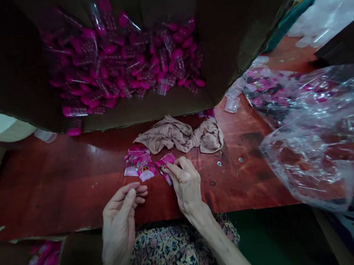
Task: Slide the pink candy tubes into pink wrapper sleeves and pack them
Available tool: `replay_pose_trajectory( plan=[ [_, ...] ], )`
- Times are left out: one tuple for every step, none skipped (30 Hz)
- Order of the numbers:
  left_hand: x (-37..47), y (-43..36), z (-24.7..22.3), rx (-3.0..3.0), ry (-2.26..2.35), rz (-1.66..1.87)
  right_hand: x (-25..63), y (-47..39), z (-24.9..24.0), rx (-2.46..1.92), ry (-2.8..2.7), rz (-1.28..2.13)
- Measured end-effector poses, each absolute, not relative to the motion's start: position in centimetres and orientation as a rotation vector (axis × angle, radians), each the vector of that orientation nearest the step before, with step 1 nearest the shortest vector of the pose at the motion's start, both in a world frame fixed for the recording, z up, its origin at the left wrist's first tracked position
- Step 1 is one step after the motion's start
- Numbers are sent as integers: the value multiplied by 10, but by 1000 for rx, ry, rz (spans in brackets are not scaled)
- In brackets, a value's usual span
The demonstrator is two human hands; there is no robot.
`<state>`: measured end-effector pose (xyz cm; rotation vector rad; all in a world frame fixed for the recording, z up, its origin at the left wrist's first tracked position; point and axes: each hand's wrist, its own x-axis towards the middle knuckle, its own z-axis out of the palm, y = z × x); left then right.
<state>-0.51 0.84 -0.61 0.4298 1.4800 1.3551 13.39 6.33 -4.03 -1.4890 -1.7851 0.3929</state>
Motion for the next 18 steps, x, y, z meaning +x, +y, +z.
replay_pose_trajectory(
  plan=[
    [-3, 10, -6, 462, 1478, 1335, 134, 63, -38, -1477, -1782, 377],
    [-1, 12, -6, 499, 1478, 1318, 134, 61, -36, -1464, -1779, 360],
    [1, 15, -5, 540, 1479, 1299, 134, 60, -33, -1450, -1777, 336],
    [4, 19, -4, 577, 1482, 1281, 133, 59, -30, -1430, -1780, 303],
    [6, 24, -4, 608, 1488, 1264, 132, 57, -28, -1403, -1788, 264],
    [9, 29, -3, 637, 1491, 1250, 131, 56, -25, -1369, -1800, 225],
    [11, 35, -3, 663, 1488, 1235, 130, 54, -22, -1330, -1811, 194],
    [13, 39, -3, 684, 1476, 1226, 128, 53, -20, -1292, -1818, 174],
    [14, 43, -3, 695, 1452, 1228, 127, 51, -18, -1265, -1816, 177],
    [15, 46, -4, 690, 1419, 1241, 126, 50, -17, -1257, -1797, 208],
    [16, 48, -4, 669, 1384, 1261, 125, 49, -16, -1267, -1758, 262],
    [16, 49, -5, 633, 1356, 1285, 125, 48, -15, -1295, -1698, 332],
    [16, 49, -6, 591, 1337, 1306, 125, 47, -14, -1331, -1622, 415],
    [16, 49, -7, 553, 1324, 1321, 126, 46, -14, -1360, -1547, 511],
    [15, 48, -7, 527, 1316, 1331, 127, 46, -13, -1372, -1484, 613],
    [15, 48, -7, 514, 1308, 1335, 128, 46, -13, -1368, -1434, 710],
    [15, 47, -7, 504, 1300, 1337, 129, 45, -12, -1355, -1398, 797],
    [15, 46, -6, 496, 1292, 1336, 130, 45, -11, -1343, -1370, 871]
  ],
)
